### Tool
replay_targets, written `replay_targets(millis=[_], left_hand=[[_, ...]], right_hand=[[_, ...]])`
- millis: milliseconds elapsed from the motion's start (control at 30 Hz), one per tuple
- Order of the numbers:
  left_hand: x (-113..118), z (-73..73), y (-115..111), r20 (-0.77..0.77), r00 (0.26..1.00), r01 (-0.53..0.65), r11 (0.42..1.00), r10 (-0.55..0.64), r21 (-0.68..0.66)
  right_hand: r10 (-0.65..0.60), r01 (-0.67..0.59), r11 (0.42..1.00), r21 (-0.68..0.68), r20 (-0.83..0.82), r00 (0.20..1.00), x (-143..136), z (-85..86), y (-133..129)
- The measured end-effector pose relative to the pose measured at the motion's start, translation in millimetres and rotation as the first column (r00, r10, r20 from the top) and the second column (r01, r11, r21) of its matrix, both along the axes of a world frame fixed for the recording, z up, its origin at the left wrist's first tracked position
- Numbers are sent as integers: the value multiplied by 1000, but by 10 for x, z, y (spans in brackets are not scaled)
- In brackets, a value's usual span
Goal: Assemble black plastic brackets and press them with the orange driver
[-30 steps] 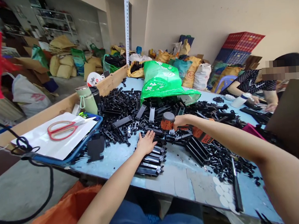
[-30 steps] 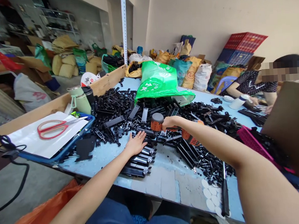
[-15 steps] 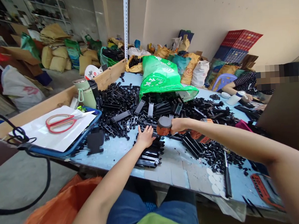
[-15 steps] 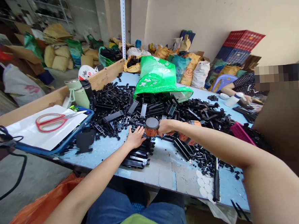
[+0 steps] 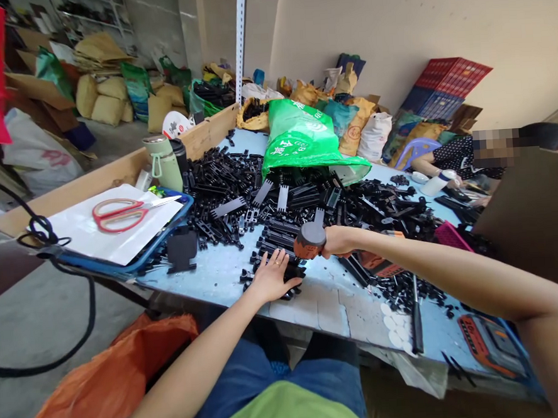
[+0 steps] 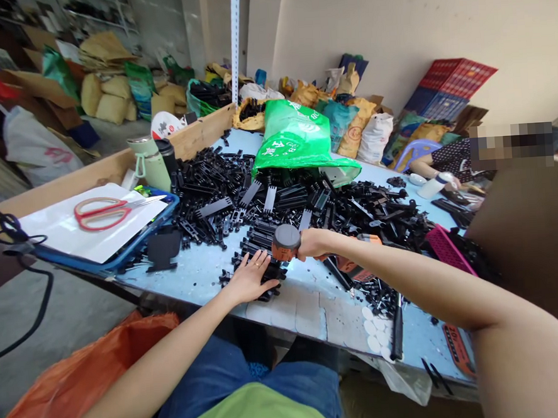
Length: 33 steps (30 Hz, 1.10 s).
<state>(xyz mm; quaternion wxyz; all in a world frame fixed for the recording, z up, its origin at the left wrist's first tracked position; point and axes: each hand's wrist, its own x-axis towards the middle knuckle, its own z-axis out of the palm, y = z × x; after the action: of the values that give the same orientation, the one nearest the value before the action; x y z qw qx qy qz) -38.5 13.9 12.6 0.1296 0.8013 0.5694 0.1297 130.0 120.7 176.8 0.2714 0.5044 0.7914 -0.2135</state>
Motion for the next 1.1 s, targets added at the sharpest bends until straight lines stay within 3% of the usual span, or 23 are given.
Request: replay_targets(millis=[133,300,467,633,900,1000,1067,1100], left_hand=[[-16,17,-184,-61,996,64,998,-63,11],[40,-91,-369,-93,994,-45,993,55,108],[75,-140,-362,-83,993,-75,986,88,148],[75,-132,-375,-84,992,-74,984,89,160],[80,-106,-360,-122,990,-55,987,73,150],[94,-128,-364,-185,979,-48,979,85,198],[86,-169,-348,-225,971,-27,970,83,242],[78,-193,-331,-239,968,-12,965,77,263]], right_hand=[[26,-26,998,54,4,1000,25,101,-216],[75,-76,997,15,61,995,-39,35,-329],[41,-40,999,-15,50,998,-40,-9,-396],[148,-160,975,157,85,985,4,81,-612],[217,-226,972,66,113,970,-147,30,-810],[132,-125,983,135,-45,990,180,-45,-966],[-33,59,994,95,-264,964,568,-131,-1073],[-156,181,983,31,-379,912,801,-178,-1119]])
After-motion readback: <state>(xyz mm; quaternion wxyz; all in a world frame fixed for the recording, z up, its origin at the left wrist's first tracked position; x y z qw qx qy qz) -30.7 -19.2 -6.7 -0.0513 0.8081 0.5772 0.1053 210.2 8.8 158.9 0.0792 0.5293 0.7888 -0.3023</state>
